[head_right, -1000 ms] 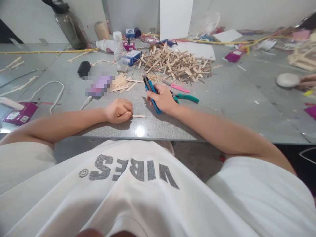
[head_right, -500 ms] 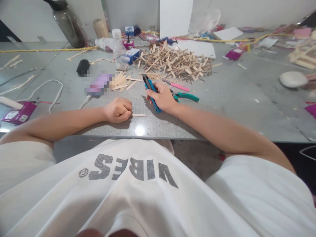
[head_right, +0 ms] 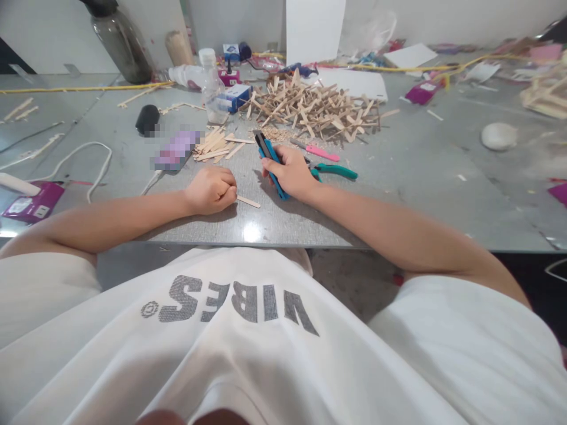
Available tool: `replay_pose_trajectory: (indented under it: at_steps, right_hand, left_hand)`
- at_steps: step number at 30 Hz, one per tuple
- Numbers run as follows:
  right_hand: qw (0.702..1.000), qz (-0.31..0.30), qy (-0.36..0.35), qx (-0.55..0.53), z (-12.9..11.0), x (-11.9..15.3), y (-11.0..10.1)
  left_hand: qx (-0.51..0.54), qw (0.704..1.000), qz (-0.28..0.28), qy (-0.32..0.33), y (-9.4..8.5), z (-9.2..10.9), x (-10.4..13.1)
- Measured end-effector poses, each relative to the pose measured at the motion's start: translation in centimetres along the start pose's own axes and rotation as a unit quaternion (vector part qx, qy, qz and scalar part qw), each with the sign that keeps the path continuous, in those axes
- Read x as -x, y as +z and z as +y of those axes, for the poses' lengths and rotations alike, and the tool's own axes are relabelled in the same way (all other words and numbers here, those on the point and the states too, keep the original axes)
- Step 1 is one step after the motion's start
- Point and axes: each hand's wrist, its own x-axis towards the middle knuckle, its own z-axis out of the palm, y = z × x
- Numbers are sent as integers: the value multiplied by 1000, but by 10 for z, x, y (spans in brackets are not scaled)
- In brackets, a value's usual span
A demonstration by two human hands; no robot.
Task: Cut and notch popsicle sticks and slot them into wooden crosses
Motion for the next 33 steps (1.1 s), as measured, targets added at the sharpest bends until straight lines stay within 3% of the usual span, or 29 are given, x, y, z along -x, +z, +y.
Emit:
replay_pose_trajectory:
  at_steps: [16, 22, 27, 33]
  right_hand:
    - [1000, -6, 5, 9, 0, 2, -1]
    - [1000, -18, 17, -5, -3, 1, -1]
    - [999, -18, 35, -36, 0, -1, 1]
    - [998, 6, 17, -56, 0, 0, 0]
  left_hand:
    - [28, 989, -24, -145, -3, 4, 2]
    - [26, 986, -51, -154, -4, 4, 0]
    - [4, 993, -29, -116, -2, 4, 1]
    - [27, 992, -24, -119, -2, 3, 1]
